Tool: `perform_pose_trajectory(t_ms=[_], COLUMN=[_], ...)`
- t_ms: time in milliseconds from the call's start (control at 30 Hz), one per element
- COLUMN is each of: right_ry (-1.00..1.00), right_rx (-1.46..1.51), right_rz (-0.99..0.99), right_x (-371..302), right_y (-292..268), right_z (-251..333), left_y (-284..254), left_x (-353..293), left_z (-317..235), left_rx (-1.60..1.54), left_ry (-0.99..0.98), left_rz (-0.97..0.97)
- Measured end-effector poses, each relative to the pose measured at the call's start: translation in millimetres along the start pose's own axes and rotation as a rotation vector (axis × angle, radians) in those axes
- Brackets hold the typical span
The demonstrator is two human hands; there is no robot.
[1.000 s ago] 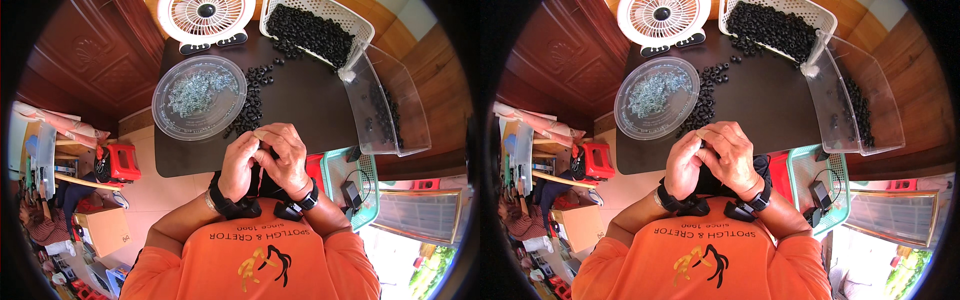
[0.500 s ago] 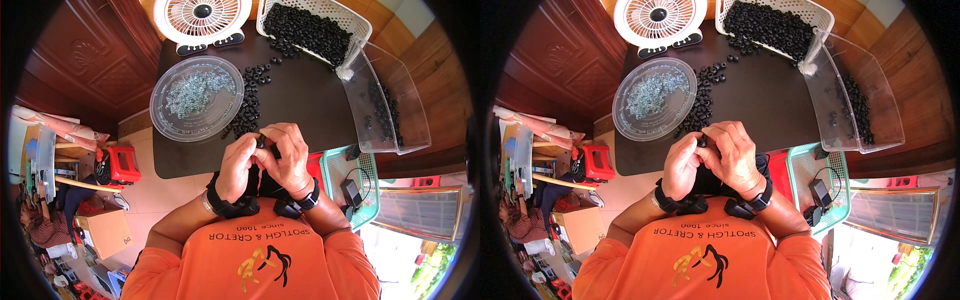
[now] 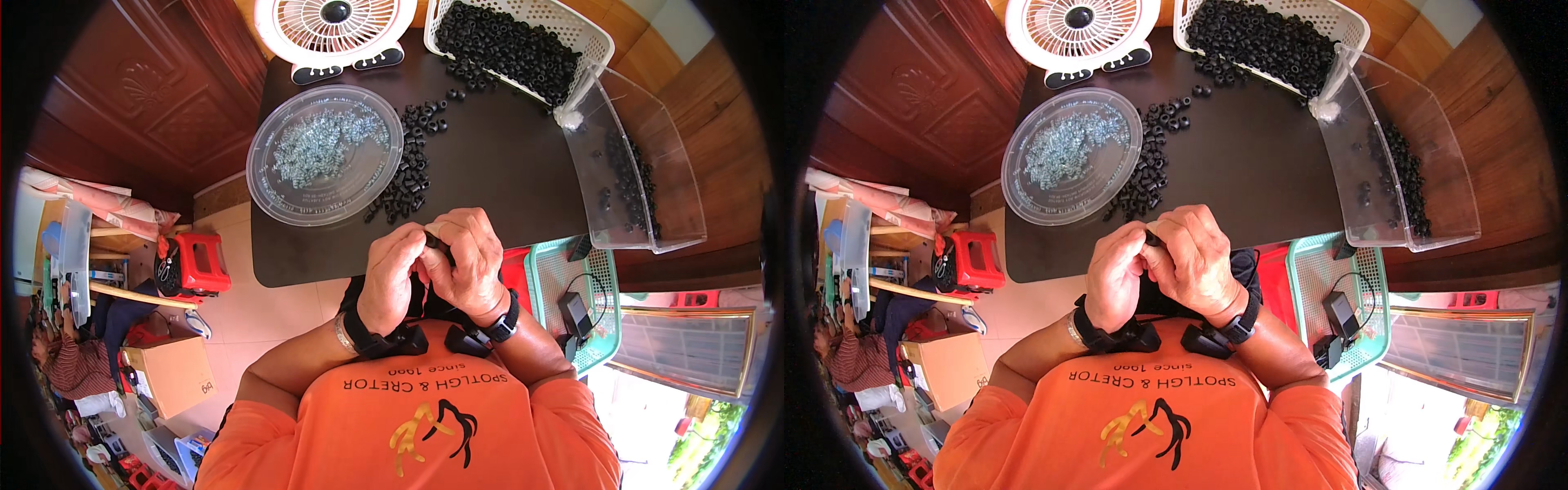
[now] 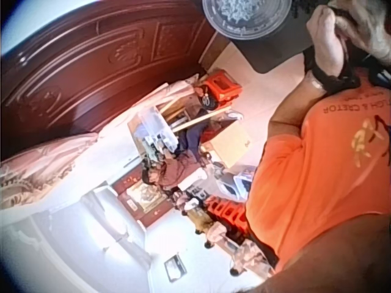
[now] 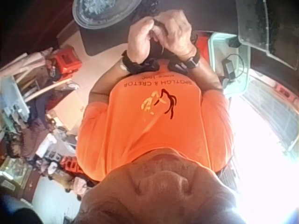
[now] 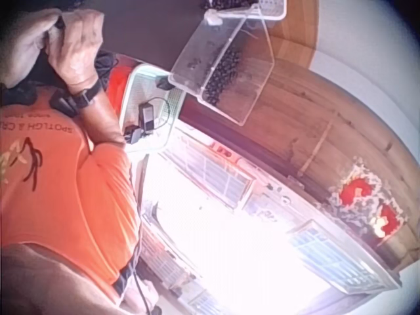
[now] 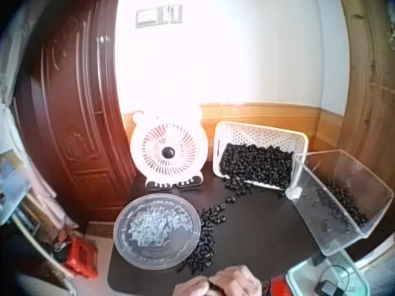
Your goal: Sorting small black components from a tray into a lid by hand.
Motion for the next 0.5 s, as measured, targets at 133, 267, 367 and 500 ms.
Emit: perform_pose_trajectory(t_ms=[133,267,367,500], right_ry=[0.009,-0.010,-0.087,0.005], right_rx=[0.015,-0.024,-0.233,-0.712], right_rz=[-0.029,-0.016,-0.073,-0.507], right_x=[0,12,31,44], right_y=[-7,-22,-67,-182], right_z=[1,7,25,25], left_y=[7,4,-10,-12], left_x=[2,-1,-5,-3], left_z=[-1,-1,2,1], left_rx=[-0.017,-0.066,-0.035,-0.034], left_ry=[-0.017,-0.087,-0.082,-0.072], left_rz=[0.020,-0.016,-0.048,-0.021])
Point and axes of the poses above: each hand's wrist, its own x-axis towards the middle knuckle, its own y-axis out of the palm, z = x × y, the point moved 9 cm from there along x, towards the middle knuckle, and after that the axes turned 15 degrees about x, right-handed, at the moved point
